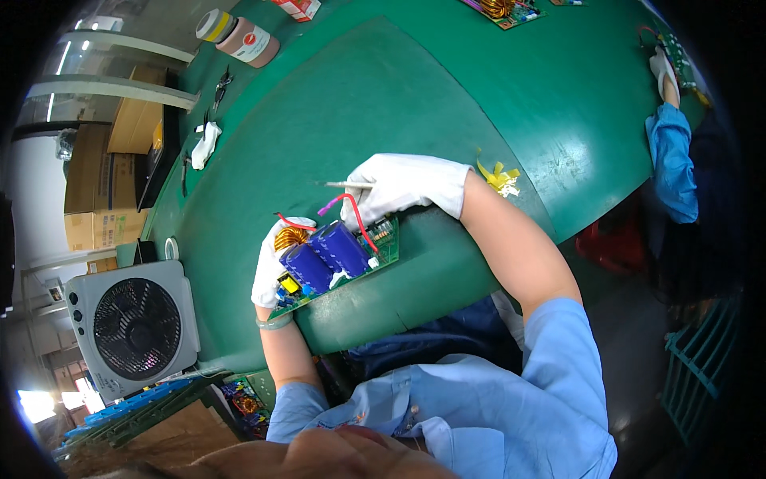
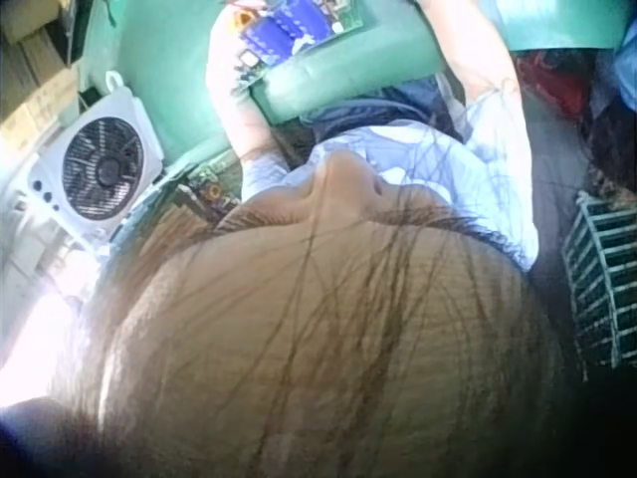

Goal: The person repeatedly picks up green circuit boards from a tray, uses a small metal scraper to clean the surface of the boards, and places them back into the tray. The person wears white gloves and works at a green table in a workshop environment.

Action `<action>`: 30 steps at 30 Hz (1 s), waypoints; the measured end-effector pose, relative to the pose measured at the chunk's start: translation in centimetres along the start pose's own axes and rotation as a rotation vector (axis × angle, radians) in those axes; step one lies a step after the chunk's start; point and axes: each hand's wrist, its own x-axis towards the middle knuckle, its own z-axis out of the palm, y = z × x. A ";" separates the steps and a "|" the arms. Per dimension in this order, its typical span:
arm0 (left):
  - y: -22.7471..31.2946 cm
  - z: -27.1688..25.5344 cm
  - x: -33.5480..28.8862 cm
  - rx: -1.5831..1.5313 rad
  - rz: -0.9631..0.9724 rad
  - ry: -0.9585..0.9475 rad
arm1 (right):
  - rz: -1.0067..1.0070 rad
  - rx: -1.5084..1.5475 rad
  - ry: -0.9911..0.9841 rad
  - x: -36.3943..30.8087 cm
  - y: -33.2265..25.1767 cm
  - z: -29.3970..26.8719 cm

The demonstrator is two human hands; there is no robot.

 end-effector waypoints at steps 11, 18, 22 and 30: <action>-1.4 -0.5 -0.5 -0.012 0.070 0.064 | -0.112 -0.011 0.018 -1.4 0.6 -2.0; -1.5 0.5 0.4 0.401 0.390 0.364 | -0.060 0.263 0.444 1.0 0.0 -0.7; -0.5 0.4 0.3 0.437 0.334 0.321 | 0.044 0.202 0.327 1.3 -0.4 -0.3; -0.9 -0.2 0.2 0.647 0.390 0.304 | 0.110 0.266 0.077 2.1 -0.4 0.4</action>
